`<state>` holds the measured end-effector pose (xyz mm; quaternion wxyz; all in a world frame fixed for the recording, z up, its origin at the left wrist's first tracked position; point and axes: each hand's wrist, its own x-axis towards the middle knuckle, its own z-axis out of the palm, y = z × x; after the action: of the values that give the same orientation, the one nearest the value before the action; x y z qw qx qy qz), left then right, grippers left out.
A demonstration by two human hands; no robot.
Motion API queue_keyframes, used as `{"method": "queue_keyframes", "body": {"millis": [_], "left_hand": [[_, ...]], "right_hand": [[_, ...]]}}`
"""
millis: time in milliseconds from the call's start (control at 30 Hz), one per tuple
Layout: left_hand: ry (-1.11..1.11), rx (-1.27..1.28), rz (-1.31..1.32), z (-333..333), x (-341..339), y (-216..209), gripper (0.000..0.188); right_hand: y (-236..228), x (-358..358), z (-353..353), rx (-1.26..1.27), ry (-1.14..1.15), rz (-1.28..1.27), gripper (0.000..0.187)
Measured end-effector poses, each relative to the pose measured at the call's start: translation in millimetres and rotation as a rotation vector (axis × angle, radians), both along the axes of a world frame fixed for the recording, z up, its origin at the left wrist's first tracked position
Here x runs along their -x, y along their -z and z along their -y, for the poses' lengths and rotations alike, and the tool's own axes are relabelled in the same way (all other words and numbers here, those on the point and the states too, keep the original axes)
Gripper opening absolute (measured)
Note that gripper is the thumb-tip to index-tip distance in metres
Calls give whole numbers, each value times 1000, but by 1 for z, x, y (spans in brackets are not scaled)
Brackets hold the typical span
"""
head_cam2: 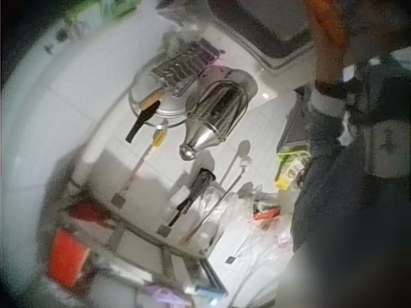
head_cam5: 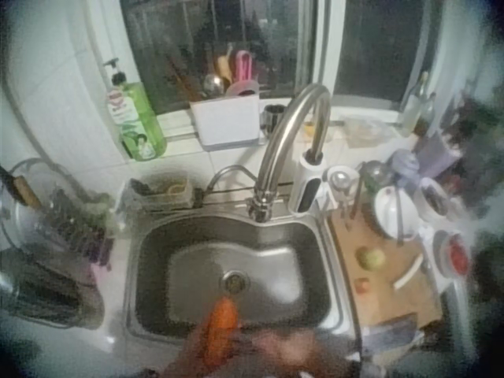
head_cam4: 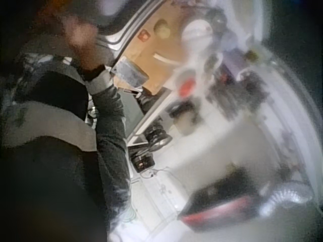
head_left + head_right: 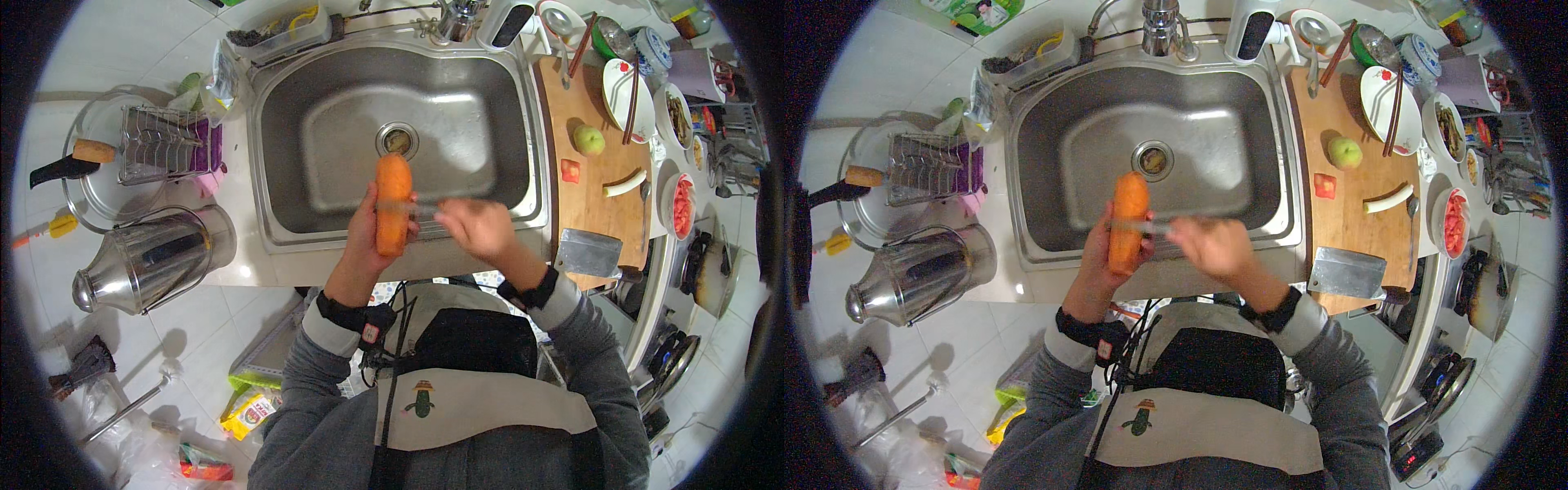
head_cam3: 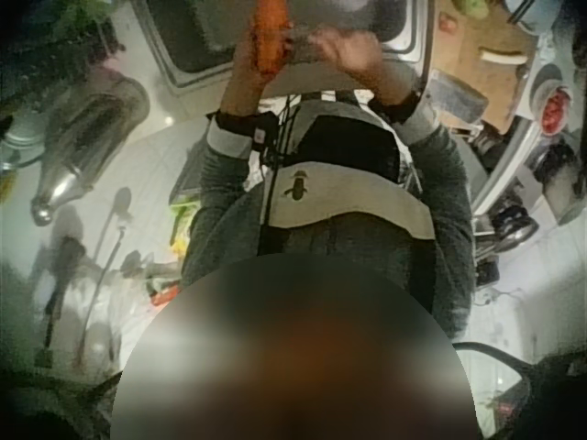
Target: The person scrapes chopped tomatoes from a knife into a bowl, washes hands, then peels a carrot over the sink. They stir tofu in a pan on the stove and add soy sauce from a bottle.
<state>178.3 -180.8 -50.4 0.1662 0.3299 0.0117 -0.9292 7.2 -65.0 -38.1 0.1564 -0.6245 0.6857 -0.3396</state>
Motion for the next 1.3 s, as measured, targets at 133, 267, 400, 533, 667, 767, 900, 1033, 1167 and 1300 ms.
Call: {"method": "queue_keyframes", "body": {"millis": [133,267,400,533,667,767,900,1033,1167,1300], "left_hand": [[92,-25,72,-6,-2,-11,52],[105,84,147,-6,-6,-13,53],[126,61,201,-5,-7,-5,54],[55,80,46,-4,-6,2,55],[39,65,-59,-1,-2,8,58],[15,17,-92,-1,0,10,58],[-1,-21,-33,-6,0,4,58],[21,-41,-18,-15,-1,-9,55],[54,17,78,-15,-2,-13,53],[51,1,150,-11,-5,-4,52]], "right_hand": [[31,26,33,-531,205,-223,33],[41,43,30,-658,286,-212,32],[19,34,15,-568,379,-81,32],[-12,3,-13,-251,188,133,25],[-18,-11,-28,44,-58,55,21],[-10,-9,-31,43,-112,-22,19],[8,-3,-15,85,-33,-180,23],[34,24,24,-549,157,-245,33],[36,35,30,-595,298,-202,32],[4,16,-9,-497,250,-119,29]]}}
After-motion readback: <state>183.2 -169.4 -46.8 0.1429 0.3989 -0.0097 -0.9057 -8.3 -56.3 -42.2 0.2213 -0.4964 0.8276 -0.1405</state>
